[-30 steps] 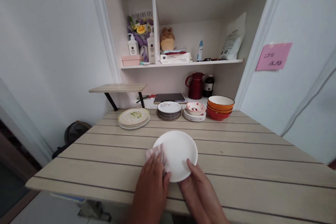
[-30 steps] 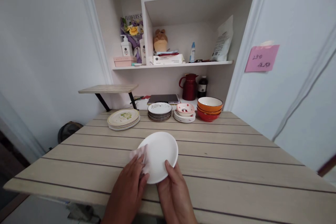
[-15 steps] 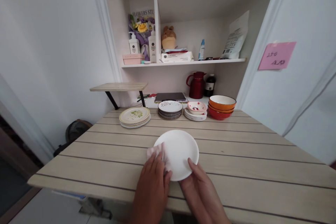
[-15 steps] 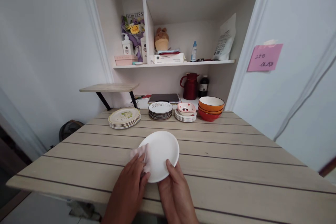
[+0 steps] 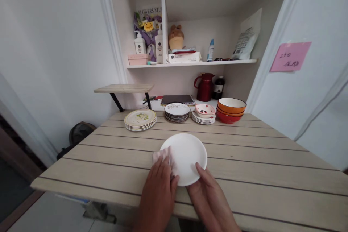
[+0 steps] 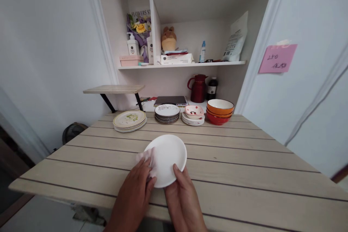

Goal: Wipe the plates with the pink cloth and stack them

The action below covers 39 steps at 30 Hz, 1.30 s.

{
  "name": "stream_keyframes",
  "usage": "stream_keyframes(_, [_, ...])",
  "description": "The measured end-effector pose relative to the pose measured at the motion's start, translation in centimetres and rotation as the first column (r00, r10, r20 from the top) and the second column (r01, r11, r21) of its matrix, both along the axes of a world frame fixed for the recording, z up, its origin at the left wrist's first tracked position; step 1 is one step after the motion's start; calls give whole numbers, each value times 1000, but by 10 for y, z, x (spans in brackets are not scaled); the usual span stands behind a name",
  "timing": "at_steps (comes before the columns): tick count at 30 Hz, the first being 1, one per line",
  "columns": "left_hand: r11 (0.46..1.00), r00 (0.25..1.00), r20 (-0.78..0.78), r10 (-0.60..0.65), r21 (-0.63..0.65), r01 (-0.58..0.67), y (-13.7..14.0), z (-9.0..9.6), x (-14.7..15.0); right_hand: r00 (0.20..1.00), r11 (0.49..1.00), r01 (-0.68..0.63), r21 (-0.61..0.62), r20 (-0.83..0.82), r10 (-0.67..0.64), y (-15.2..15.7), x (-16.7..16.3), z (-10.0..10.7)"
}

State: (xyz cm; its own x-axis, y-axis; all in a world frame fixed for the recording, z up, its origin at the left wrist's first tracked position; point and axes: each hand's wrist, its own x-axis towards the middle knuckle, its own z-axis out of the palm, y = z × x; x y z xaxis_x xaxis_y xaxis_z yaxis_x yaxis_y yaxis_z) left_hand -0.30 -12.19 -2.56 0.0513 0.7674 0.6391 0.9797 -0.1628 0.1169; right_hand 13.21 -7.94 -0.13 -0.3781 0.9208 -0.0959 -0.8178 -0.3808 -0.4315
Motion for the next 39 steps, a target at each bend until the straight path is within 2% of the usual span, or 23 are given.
stream_keyframes(5, [1000, 1000, 25, 4, -31, -4, 1, 0, 0, 1000, 1000, 2, 4, -11, -2, 0, 0, -1])
stream_keyframes(14, [1000, 999, 42, -5, -5, 5, -1, 3, 2, 1000, 1000, -6, -1, -16, 6, -1, 0, 1])
stream_keyframes(27, [1000, 999, -30, 22, -6, -22, -2, 3, 2, 1000, 1000, -15, -12, -10, 14, -1, 1, 0])
stream_keyframes(39, [997, 996, -72, 54, 53, -50, -4, -4, 4, 1000, 1000, 1, -23, -11, -2, -1, 1, 1])
